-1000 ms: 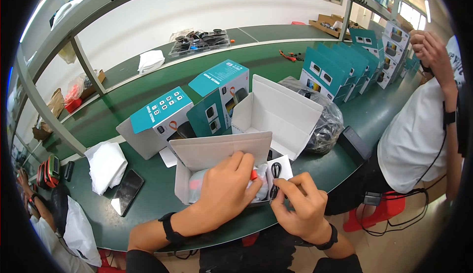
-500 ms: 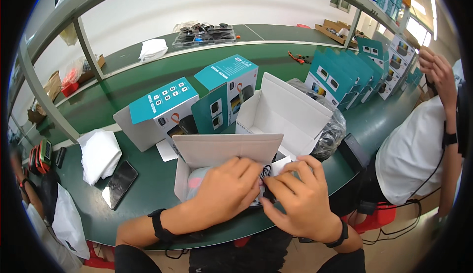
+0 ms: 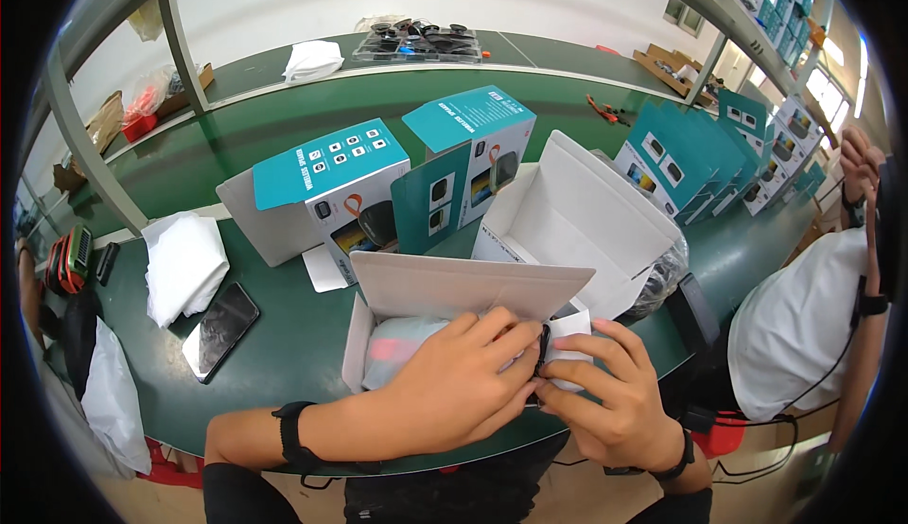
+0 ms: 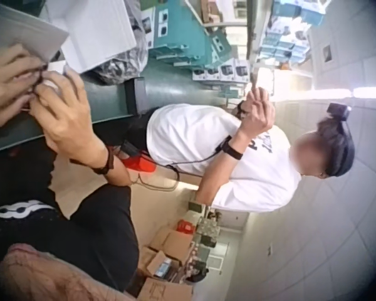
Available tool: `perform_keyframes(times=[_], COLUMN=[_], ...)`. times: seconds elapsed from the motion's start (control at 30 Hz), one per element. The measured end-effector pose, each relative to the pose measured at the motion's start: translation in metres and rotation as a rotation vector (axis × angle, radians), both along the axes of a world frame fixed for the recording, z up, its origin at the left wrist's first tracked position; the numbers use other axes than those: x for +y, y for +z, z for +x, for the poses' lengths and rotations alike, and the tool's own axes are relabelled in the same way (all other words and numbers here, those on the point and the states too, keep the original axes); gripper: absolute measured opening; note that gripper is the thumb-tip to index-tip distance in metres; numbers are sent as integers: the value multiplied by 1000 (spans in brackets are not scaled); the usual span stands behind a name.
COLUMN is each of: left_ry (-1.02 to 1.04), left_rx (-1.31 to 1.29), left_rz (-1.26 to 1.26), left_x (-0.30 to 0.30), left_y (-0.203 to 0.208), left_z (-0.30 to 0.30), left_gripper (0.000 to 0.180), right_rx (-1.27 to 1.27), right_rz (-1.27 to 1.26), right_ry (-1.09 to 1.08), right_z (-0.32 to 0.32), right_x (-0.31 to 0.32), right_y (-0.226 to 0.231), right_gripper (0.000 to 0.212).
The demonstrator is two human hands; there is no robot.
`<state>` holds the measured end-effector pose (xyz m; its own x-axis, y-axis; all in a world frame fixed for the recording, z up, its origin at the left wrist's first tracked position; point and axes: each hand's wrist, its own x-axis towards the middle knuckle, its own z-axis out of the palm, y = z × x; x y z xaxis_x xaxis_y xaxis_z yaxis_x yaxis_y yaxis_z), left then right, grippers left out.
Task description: The person wraps a green and orange portable speaker in a white protective sheet, places it into a white box, and adds a small red accessory. They then close the box and repeat the wrapping and boxing process for another speaker. The person works at a green assembly table with multiple product boxes nearby.
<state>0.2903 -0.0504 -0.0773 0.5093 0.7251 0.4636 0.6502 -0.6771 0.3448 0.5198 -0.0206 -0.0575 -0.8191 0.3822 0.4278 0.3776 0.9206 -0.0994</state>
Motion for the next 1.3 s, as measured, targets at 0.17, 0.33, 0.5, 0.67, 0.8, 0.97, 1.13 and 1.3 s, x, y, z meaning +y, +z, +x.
perform_keyframes(times=[0.17, 0.33, 0.5, 0.67, 0.8, 0.97, 1.13, 1.3], left_ry=[2, -33, 55, 59, 95, 74, 223, 312], left_rx=[84, 53, 119, 85, 116, 63, 76, 123], left_rz=[-40, -169, -149, -168, -180, -120, 35, 177], left_x=[-3, 5, -2, -1, 1, -1, -11, -26], left_y=[5, 8, 11, 12, 15, 8, 4, 26], left_z=[-5, -12, -8, -6, 0, -3, 11, 0], left_gripper=[45, 43, 41, 40, 41, 38, 36, 36], right_rx=[20, 67, 55, 44, -24, 33, 279, 168], right_rz=[-72, -107, -10, -98, -95, -75, 248, 321], right_ry=[60, 25, 95, 114, 81, 34, -187, -68], right_z=[-4, -18, -19, -13, -9, 2, 2, -7], right_x=[14, 14, 22, 13, 5, 2, -8, 1], right_y=[4, 7, 3, 3, 7, 7, -24, -24], right_gripper=[19, 22, 19, 15, 19, 30, 42, 63])
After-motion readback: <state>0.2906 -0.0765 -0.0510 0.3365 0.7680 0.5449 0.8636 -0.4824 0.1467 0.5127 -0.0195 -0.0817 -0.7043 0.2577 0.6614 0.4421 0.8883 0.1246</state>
